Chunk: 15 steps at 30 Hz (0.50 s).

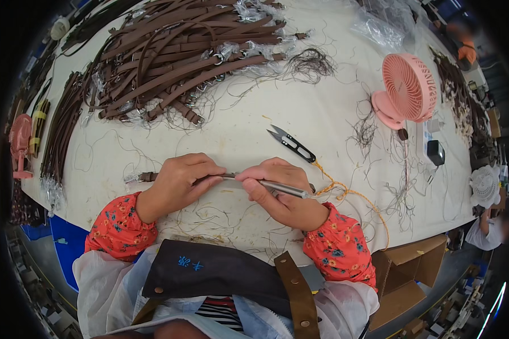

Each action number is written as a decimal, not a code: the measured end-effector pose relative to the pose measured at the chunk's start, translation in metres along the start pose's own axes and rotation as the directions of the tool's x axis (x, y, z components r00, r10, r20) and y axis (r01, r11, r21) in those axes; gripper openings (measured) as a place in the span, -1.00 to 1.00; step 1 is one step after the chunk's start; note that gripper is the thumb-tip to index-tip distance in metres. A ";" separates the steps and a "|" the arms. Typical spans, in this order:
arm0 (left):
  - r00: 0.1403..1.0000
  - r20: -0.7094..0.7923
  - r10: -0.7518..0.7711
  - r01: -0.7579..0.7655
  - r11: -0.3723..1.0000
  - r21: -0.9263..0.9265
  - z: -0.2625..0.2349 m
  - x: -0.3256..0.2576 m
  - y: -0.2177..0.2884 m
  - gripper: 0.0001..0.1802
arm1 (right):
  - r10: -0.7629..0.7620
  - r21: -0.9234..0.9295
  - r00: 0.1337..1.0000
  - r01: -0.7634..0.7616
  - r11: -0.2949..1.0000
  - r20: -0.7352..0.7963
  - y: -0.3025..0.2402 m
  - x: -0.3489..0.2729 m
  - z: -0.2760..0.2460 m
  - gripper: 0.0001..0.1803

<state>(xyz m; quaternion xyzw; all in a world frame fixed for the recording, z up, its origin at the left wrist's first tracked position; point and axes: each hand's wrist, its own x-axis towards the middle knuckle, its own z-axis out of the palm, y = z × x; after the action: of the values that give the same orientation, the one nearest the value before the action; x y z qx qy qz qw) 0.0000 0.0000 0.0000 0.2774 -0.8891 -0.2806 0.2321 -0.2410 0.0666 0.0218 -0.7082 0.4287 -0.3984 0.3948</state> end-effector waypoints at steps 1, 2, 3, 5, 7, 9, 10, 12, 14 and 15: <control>1.000 -0.005 0.001 -0.001 1.000 -0.003 0.000 0.000 0.000 -0.89 | -0.033 -0.022 0.999 0.033 0.999 0.002 0.000 0.001 0.000 -0.83; 1.000 -0.010 0.002 -0.003 1.000 -0.006 0.000 0.000 -0.001 -0.89 | -0.065 -0.045 0.998 0.065 0.997 0.005 0.000 0.001 0.000 -0.83; 1.000 -0.013 0.002 -0.002 1.000 -0.009 0.002 0.000 0.000 -0.89 | -0.064 -0.047 0.998 0.064 0.997 0.008 0.000 0.001 -0.001 -0.83; 1.000 -0.018 0.003 -0.003 1.000 -0.013 0.004 0.001 0.001 -0.88 | -0.081 -0.055 0.997 0.082 0.995 0.009 0.001 0.000 -0.002 -0.84; 1.000 -0.017 0.009 -0.009 1.000 -0.013 0.004 0.001 0.000 -0.88 | -0.074 -0.057 0.997 0.075 0.996 0.009 0.000 0.000 -0.001 -0.85; 1.000 -0.017 0.012 -0.012 1.000 -0.011 0.004 0.001 -0.001 -0.88 | -0.069 -0.057 0.998 0.069 0.996 0.011 0.000 0.000 -0.001 -0.85; 1.000 -0.014 0.009 -0.009 1.000 -0.014 0.004 0.001 -0.001 -0.88 | -0.069 -0.056 0.997 0.070 0.996 0.021 0.001 0.001 -0.001 -0.84; 1.000 -0.011 0.007 -0.007 1.000 -0.017 0.003 0.001 -0.001 -0.88 | -0.068 -0.055 0.997 0.069 0.996 0.031 0.001 0.001 -0.001 -0.84; 1.000 -0.004 0.002 -0.002 1.000 -0.019 0.003 0.001 -0.001 -0.88 | -0.062 -0.037 0.998 0.063 0.997 0.033 0.002 0.000 0.000 -0.84; 1.000 -0.003 0.002 -0.002 1.000 -0.019 0.003 0.001 -0.001 -0.88 | -0.062 -0.037 0.998 0.063 0.997 0.033 0.001 0.001 0.000 -0.84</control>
<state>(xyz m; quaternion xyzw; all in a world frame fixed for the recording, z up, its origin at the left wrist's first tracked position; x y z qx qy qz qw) -0.0023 0.0002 -0.0025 0.2749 -0.8862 -0.2885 0.2365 -0.2415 0.0656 0.0207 -0.7349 0.4076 -0.3910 0.3754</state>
